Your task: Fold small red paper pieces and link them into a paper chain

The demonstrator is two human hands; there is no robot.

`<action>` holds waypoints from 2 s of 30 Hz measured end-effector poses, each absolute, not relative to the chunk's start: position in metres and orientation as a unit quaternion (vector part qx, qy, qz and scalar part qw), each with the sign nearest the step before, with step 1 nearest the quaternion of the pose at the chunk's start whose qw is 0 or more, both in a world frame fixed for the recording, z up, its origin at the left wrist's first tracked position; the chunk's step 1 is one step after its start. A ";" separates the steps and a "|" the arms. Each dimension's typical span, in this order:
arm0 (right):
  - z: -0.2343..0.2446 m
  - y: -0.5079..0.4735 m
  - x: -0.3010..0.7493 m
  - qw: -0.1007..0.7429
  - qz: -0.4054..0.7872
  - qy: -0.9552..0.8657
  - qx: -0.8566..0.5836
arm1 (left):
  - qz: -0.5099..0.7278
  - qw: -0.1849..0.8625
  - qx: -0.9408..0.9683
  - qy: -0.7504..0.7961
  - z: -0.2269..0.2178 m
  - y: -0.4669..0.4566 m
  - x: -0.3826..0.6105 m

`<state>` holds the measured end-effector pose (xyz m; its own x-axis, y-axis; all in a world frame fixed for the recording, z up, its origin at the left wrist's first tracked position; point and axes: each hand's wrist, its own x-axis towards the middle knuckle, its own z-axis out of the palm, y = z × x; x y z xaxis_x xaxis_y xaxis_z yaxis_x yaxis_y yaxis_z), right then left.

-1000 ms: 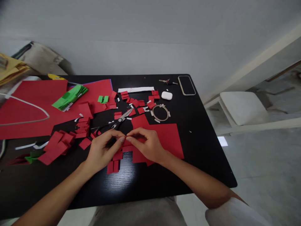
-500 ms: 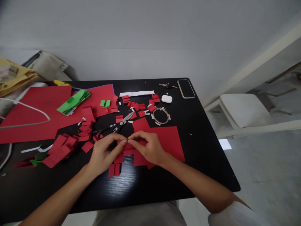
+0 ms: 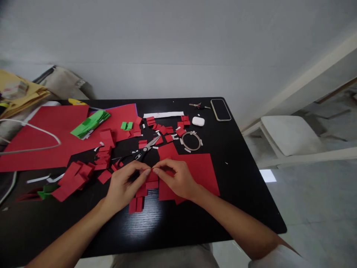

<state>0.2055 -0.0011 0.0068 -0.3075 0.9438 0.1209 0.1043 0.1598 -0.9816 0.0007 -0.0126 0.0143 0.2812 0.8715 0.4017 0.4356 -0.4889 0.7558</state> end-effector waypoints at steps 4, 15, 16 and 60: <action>0.006 -0.002 0.205 0.427 0.525 -0.613 -0.407 | 0.419 0.258 0.757 0.430 0.014 -0.013 0.000; 0.009 -0.001 0.206 0.425 0.472 -0.645 -0.424 | 0.410 0.278 0.749 0.439 0.015 -0.012 -0.002; 0.009 -0.001 0.206 0.427 0.472 -0.643 -0.426 | 0.411 0.279 0.748 0.440 0.015 -0.012 -0.002; 0.004 0.000 0.205 0.380 0.485 -0.671 -0.413 | 0.343 0.342 0.772 0.412 0.016 -0.006 -0.004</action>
